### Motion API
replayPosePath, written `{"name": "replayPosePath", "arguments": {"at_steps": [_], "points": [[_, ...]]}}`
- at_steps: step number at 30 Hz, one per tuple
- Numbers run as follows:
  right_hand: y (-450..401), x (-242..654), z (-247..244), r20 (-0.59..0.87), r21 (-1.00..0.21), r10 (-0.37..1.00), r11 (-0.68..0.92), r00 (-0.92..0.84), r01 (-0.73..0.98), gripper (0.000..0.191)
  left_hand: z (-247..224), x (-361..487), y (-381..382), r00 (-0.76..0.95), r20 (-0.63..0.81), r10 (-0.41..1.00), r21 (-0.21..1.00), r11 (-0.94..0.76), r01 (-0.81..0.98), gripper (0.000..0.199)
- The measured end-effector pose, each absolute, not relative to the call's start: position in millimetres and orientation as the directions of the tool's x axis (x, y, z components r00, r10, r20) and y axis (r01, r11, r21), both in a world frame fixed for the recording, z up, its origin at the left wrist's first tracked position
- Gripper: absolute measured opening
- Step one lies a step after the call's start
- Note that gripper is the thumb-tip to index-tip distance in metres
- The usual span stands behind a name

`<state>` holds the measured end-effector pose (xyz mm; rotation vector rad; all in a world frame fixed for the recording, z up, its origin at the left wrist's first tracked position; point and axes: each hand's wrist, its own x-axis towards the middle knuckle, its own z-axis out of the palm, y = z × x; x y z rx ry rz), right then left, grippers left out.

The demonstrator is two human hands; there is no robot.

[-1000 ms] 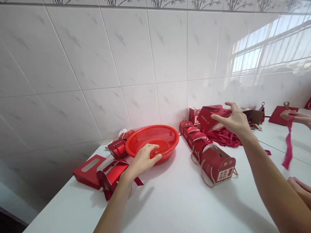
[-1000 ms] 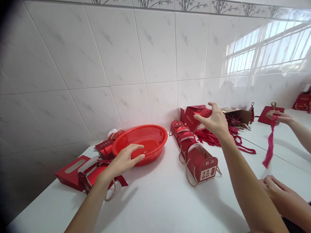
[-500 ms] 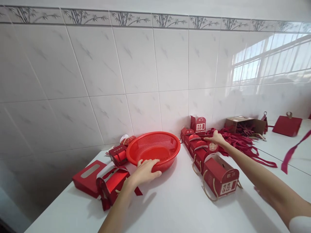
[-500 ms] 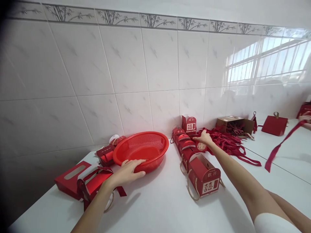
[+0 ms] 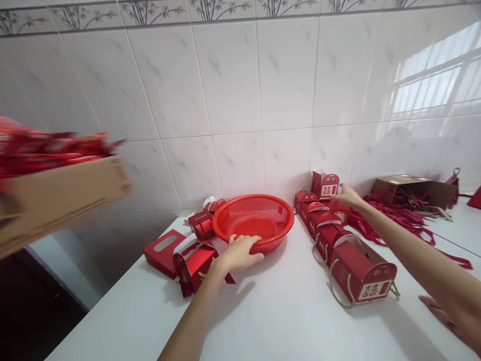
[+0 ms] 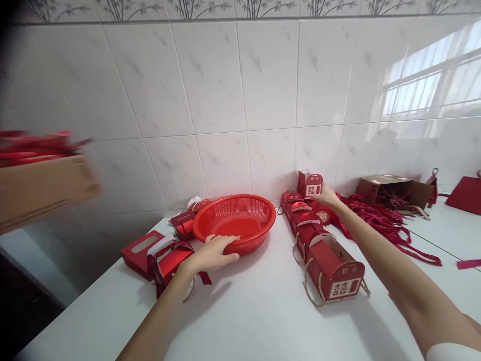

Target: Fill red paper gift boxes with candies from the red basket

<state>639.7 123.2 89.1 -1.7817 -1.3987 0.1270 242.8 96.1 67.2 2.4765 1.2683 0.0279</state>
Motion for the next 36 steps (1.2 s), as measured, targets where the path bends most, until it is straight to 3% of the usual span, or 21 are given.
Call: {"name": "replayPosePath", "arguments": {"at_steps": [3,6,10,13,19,25,29,33,36], "points": [[130,608,120,0.397,-0.665,0.847,0.000,0.353,0.747,0.040,64,241,99,0.593,-0.155,0.790,0.324,-0.527,0.786,0.064],[121,560,142,0.441,-0.640,0.873,0.143,0.208,0.755,0.060,66,239,98,0.587,-0.175,0.790,0.301,-0.525,0.796,0.063],[88,494,149,0.452,-0.580,0.890,0.347,-0.062,0.737,0.054,77,236,88,0.568,-0.225,0.792,0.251,-0.517,0.819,0.058],[68,462,140,0.434,-0.573,0.888,0.402,-0.151,0.714,0.049,85,236,82,0.562,-0.243,0.791,0.232,-0.515,0.825,0.055],[65,442,106,0.410,-0.636,0.911,0.317,-0.040,0.703,0.043,90,237,78,0.579,-0.231,0.782,0.230,-0.534,0.813,0.043],[77,442,73,0.338,-0.698,0.939,0.208,0.059,0.686,0.039,86,233,82,0.575,-0.257,0.777,0.301,-0.501,0.812,0.060],[82,446,60,0.316,-0.702,0.948,0.208,0.036,0.681,0.035,95,213,90,0.624,-0.094,0.776,0.364,-0.556,0.747,0.057],[85,445,51,0.307,-0.690,0.951,0.237,-0.020,0.684,0.029,113,171,98,0.397,0.156,0.904,0.328,-0.427,0.843,0.046],[88,439,45,0.323,-0.681,0.944,0.278,-0.063,0.678,0.026,120,136,103,0.184,0.036,0.982,0.331,-0.186,0.925,0.048]]}}
